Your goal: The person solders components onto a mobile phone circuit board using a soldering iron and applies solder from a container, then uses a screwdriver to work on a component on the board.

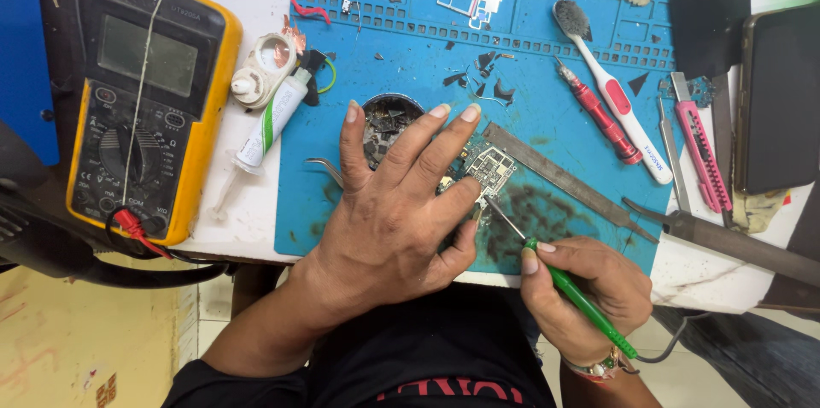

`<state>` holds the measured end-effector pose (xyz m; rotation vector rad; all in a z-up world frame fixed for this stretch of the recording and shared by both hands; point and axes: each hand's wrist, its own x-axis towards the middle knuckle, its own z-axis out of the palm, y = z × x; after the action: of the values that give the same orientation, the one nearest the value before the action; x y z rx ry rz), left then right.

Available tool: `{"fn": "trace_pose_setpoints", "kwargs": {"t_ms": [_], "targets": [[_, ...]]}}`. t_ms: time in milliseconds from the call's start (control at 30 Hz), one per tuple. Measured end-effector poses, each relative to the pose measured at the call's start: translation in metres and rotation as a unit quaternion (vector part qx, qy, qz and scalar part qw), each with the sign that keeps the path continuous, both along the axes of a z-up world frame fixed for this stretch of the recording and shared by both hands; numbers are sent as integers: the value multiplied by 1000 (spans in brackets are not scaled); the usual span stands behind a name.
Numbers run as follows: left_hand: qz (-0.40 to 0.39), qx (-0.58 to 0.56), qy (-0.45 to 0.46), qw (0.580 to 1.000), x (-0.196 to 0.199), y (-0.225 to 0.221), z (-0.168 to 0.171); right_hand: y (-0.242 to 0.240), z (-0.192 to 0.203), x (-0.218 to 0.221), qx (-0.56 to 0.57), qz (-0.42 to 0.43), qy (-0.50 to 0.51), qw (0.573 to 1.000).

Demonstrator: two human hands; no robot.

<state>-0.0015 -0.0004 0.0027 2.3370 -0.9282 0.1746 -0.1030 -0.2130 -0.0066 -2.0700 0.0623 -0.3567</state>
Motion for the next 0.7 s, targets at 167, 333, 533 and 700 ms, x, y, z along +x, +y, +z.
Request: {"fn": "trace_pose_setpoints", "kwargs": {"t_ms": [167,333,533,700], "targets": [[1,-1,2,1000,1,0,3,2,3,2,-5,-13,14,1000],[4,7,-2,1000,-2,2,3,-2,-5,-6,11,-4,14,1000],[13,-15,-19,1000,4,-7,14,-17,-34,-13,221,-35,47,974],[13,-31,-46,998,6,-15,18,-23,-19,15,414,-123,6,902]]}}
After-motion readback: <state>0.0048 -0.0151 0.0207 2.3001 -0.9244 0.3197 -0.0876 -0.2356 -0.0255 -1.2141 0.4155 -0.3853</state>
